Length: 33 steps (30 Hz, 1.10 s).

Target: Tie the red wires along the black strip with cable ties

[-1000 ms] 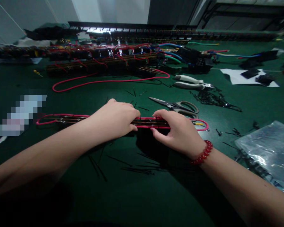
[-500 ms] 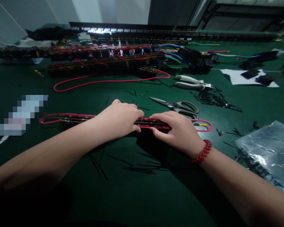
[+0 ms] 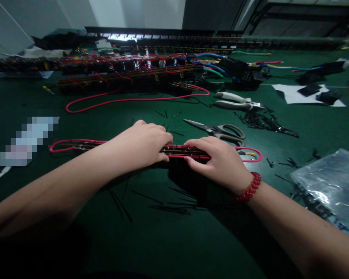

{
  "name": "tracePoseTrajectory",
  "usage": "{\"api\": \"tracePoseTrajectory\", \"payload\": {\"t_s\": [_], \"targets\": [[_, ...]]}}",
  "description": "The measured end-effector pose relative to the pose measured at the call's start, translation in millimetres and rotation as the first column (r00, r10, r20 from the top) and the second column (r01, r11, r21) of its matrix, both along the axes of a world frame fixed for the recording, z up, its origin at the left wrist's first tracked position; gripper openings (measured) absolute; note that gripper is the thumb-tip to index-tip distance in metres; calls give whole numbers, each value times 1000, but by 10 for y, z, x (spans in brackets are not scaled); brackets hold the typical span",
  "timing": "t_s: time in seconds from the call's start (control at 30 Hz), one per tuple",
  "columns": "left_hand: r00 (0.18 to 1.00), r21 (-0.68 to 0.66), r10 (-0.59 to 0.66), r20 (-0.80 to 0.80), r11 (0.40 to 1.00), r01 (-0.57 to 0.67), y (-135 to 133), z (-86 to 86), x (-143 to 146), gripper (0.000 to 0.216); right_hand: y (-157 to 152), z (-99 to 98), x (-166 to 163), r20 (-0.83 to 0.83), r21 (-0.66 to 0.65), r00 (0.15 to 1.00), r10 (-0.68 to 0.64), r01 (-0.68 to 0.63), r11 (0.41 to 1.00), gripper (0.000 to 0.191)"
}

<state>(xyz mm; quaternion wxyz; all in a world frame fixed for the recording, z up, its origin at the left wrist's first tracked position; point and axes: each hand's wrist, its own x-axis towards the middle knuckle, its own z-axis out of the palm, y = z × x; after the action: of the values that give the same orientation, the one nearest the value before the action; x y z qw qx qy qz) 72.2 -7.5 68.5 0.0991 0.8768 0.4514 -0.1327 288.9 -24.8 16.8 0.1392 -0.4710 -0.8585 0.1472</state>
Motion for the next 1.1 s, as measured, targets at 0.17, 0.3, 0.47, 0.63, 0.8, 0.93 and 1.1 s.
{"api": "tracePoseTrajectory", "payload": {"t_s": [0.17,0.3,0.47,0.63,0.8,0.93,1.1], "targets": [[996,-39,15,-84,999,-19,-2,77,-4,34,-3,2,4,-11,7,1000,9,-9,1000,35],[996,-57,40,-85,997,-45,3,86,7,37,3,13,9,-16,-12,1000,13,-14,1000,35],[998,-35,27,-53,999,-28,-11,72,3,36,20,28,31,-28,-18,999,32,-33,999,33],[1000,-11,13,-17,1000,-13,-4,49,-10,34,36,28,47,-27,-11,999,40,-40,999,32],[1000,-1,4,-25,1000,-4,8,32,-5,32,34,36,34,3,-12,999,32,-32,999,32],[1000,23,3,-28,1000,-3,0,26,1,31,28,42,21,18,-11,1000,24,-24,1000,33],[1000,34,-3,-31,999,4,2,23,-5,29,22,43,3,24,-2,999,23,-23,1000,33]]}}
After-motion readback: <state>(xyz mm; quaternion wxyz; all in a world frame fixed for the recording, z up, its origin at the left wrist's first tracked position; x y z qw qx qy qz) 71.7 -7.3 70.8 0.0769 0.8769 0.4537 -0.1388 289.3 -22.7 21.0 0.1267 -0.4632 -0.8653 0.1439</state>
